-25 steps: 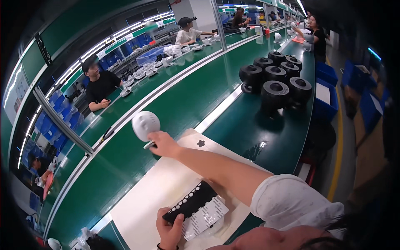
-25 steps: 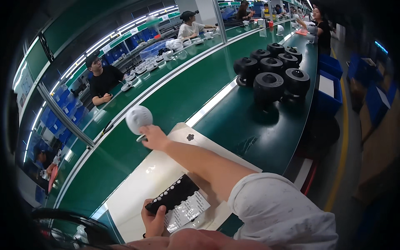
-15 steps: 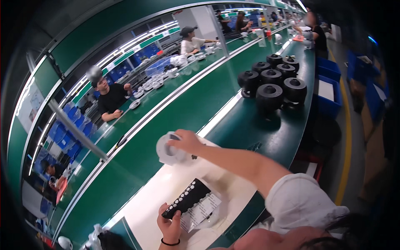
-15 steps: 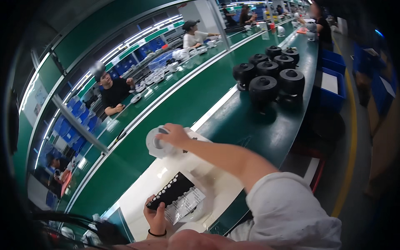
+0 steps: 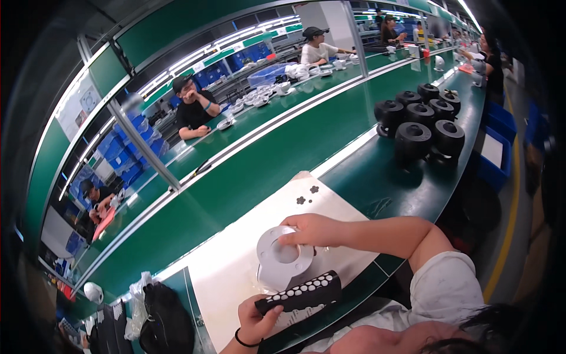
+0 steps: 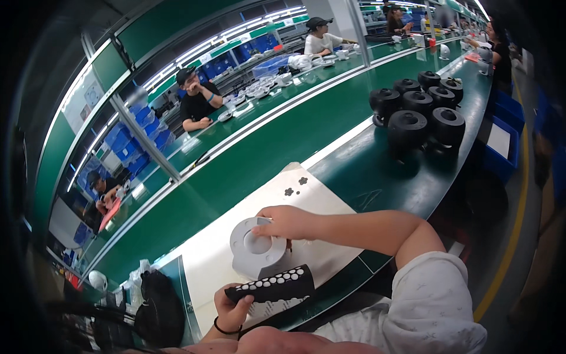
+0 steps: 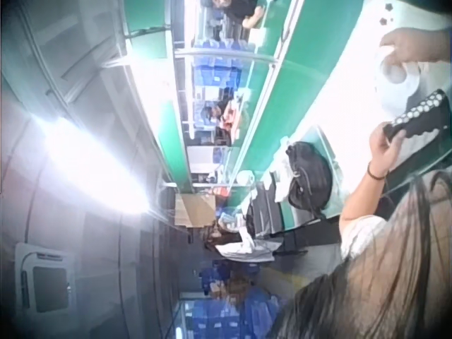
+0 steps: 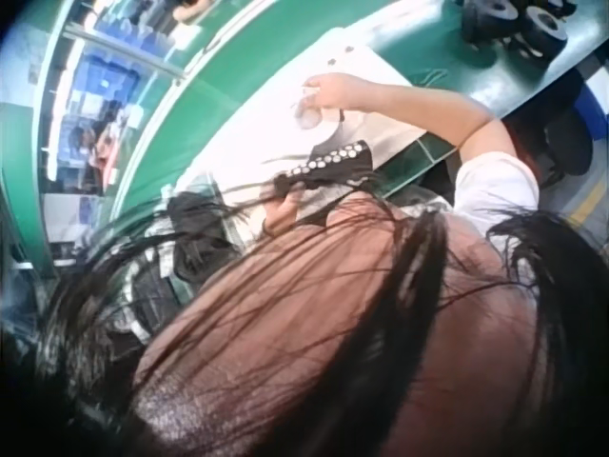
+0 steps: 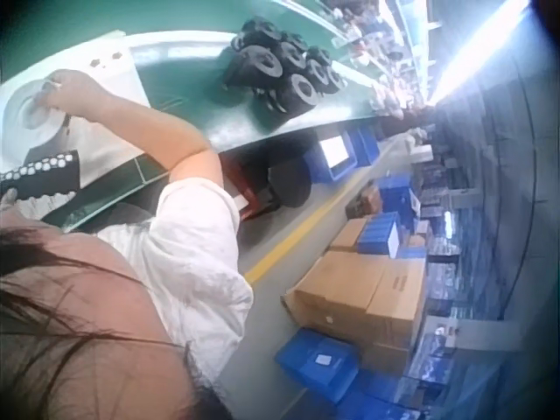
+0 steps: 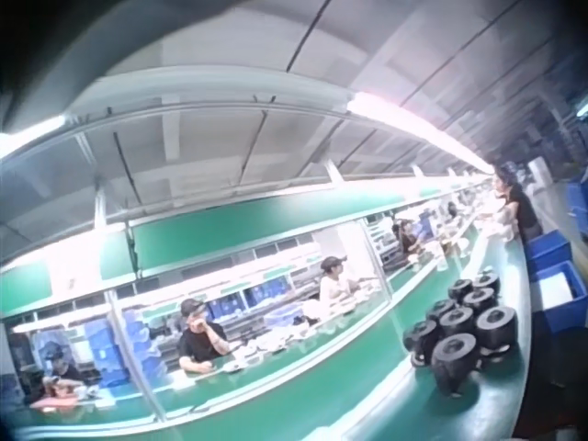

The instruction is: Assemble small parts into a plastic housing on a production line.

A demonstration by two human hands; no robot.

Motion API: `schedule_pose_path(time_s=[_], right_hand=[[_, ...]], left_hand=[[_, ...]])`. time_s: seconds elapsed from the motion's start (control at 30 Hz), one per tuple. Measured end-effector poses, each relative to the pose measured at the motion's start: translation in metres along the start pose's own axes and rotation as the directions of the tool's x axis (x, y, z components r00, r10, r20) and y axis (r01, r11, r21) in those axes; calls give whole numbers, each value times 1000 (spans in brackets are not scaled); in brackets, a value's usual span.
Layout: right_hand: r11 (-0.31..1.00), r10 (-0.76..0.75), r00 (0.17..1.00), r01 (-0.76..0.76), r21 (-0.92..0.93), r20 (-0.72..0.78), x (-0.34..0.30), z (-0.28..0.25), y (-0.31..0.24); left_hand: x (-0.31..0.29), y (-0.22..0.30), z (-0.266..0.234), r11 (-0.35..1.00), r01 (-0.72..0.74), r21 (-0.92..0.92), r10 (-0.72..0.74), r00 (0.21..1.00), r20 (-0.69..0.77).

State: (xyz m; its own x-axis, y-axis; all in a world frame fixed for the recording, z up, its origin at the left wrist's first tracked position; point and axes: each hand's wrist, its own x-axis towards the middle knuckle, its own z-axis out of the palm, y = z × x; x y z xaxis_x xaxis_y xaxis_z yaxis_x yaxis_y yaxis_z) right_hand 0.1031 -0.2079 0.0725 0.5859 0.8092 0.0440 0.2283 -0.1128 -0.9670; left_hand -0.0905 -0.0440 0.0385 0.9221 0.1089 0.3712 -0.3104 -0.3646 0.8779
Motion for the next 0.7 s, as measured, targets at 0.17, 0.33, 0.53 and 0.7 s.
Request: schedule_pose_path(time_s=[0.17,0.33,0.53,0.7], right_hand=[[954,-47,995,70,-291,85,-3,-17,-19],[995,83,996,-85,55,39,-1,-5,-14],[989,139,987,-143,49,81,-2,-10,-23],[514,-699,711,424,-746,-78,-14,-1,-40]], left_hand=[[1,-12,-2,996,25,-88,-20,998,56],[8,-11,-1,999,-45,-1,45,994,102],[16,-2,-3,981,-195,0,194,977,89],[13,0,-8,978,-191,83,189,981,37]])
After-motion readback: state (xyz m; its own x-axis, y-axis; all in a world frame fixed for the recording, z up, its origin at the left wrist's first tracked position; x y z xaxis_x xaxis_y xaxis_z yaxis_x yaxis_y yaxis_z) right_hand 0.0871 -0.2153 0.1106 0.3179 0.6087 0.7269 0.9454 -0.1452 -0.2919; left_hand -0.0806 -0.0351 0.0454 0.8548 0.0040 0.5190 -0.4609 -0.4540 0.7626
